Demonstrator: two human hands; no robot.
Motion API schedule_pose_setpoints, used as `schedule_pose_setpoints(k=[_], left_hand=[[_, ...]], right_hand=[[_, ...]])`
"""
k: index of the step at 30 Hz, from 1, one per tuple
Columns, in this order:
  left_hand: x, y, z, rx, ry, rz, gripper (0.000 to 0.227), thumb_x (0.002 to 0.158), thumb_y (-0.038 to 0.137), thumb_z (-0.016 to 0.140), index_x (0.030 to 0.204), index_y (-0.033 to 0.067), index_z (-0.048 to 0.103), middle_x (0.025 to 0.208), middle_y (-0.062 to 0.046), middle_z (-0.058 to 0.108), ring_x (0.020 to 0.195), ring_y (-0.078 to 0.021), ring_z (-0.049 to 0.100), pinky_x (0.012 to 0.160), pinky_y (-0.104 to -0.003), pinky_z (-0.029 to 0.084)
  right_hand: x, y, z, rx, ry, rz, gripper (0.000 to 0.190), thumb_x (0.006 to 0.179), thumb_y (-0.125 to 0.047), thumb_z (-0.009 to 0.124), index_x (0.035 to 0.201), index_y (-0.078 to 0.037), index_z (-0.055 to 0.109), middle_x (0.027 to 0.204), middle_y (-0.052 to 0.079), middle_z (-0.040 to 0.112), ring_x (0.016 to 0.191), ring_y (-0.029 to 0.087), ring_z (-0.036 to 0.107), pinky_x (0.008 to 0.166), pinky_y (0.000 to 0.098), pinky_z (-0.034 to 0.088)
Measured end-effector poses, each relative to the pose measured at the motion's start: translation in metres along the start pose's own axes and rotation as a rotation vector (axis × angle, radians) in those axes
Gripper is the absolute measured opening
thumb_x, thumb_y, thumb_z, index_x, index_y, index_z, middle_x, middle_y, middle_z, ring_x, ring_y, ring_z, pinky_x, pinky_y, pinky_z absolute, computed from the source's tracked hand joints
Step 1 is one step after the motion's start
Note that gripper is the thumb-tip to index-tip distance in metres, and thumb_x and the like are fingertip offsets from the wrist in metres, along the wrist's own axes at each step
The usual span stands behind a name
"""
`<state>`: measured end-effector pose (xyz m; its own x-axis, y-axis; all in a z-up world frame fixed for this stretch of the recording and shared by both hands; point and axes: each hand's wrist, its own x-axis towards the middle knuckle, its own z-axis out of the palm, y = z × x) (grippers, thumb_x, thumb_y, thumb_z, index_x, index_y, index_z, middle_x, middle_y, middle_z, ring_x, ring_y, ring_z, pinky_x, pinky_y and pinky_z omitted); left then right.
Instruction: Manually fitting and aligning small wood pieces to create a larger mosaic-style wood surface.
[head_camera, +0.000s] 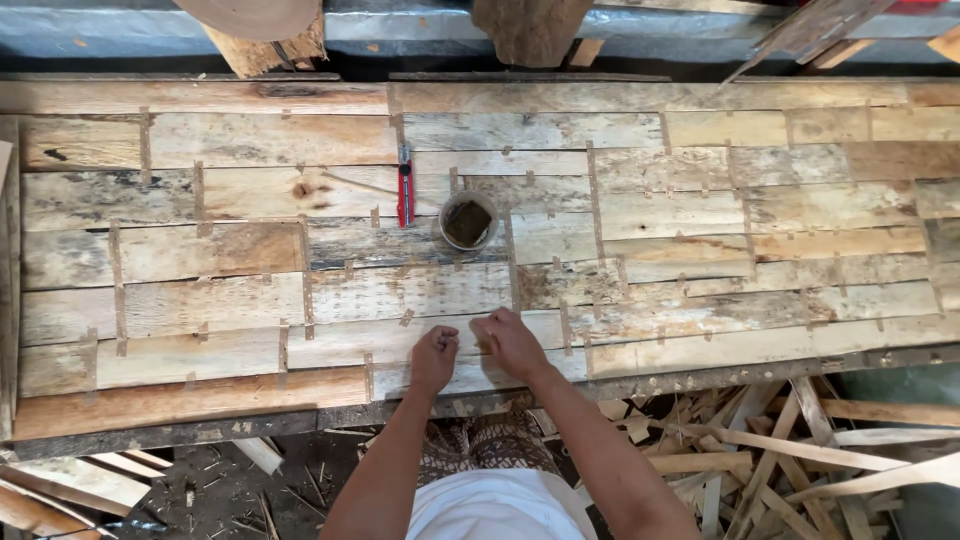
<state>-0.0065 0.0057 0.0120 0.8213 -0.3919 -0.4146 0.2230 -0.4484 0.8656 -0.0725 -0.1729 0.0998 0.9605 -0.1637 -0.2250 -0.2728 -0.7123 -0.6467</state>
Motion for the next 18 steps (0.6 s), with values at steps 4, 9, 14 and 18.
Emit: schedule_pose_setpoints(k=[4, 9, 14, 18], left_hand=[[-0.003, 0.008, -0.003, 0.010, -0.037, -0.002, 0.018, 0.096, 0.015, 0.067, 0.108, 0.0024, 0.072, 0.087, -0.011, 0.076, 0.077, -0.0186, 0.071, 0.071, -0.034, 0.057], [-0.004, 0.006, 0.000, 0.047, -0.017, 0.027, 0.017, 0.095, 0.015, 0.067, 0.106, 0.0027, 0.072, 0.090, -0.011, 0.076, 0.079, -0.0189, 0.072, 0.073, -0.034, 0.057], [-0.005, -0.005, 0.003, 0.017, -0.002, 0.056, 0.016, 0.094, 0.013, 0.067, 0.105, 0.0024, 0.072, 0.087, -0.011, 0.076, 0.077, -0.0189, 0.072, 0.072, -0.034, 0.057], [-0.003, -0.007, 0.003, 0.020, 0.016, 0.085, 0.015, 0.093, 0.012, 0.069, 0.103, 0.0025, 0.073, 0.084, -0.011, 0.076, 0.074, -0.0180, 0.072, 0.071, -0.033, 0.057]], right_hand=[[-0.021, -0.001, 0.009, 0.010, 0.033, -0.059, 0.041, 0.087, -0.003, 0.068, 0.125, -0.017, 0.071, 0.106, 0.011, 0.062, 0.104, 0.032, 0.059, 0.091, 0.0404, 0.051], [-0.028, 0.002, 0.015, -0.156, 0.015, -0.140, 0.037, 0.077, 0.002, 0.068, 0.113, -0.008, 0.068, 0.117, 0.010, 0.058, 0.112, 0.033, 0.054, 0.098, 0.0413, 0.047], [-0.034, -0.003, 0.014, -0.173, -0.013, -0.132, 0.035, 0.079, 0.003, 0.067, 0.113, -0.006, 0.065, 0.119, 0.009, 0.059, 0.113, 0.033, 0.054, 0.100, 0.0407, 0.046], [-0.043, -0.010, 0.013, -0.215, 0.040, -0.204, 0.056, 0.077, 0.003, 0.064, 0.132, -0.004, 0.059, 0.125, 0.012, 0.058, 0.117, 0.034, 0.052, 0.101, 0.0429, 0.045]])
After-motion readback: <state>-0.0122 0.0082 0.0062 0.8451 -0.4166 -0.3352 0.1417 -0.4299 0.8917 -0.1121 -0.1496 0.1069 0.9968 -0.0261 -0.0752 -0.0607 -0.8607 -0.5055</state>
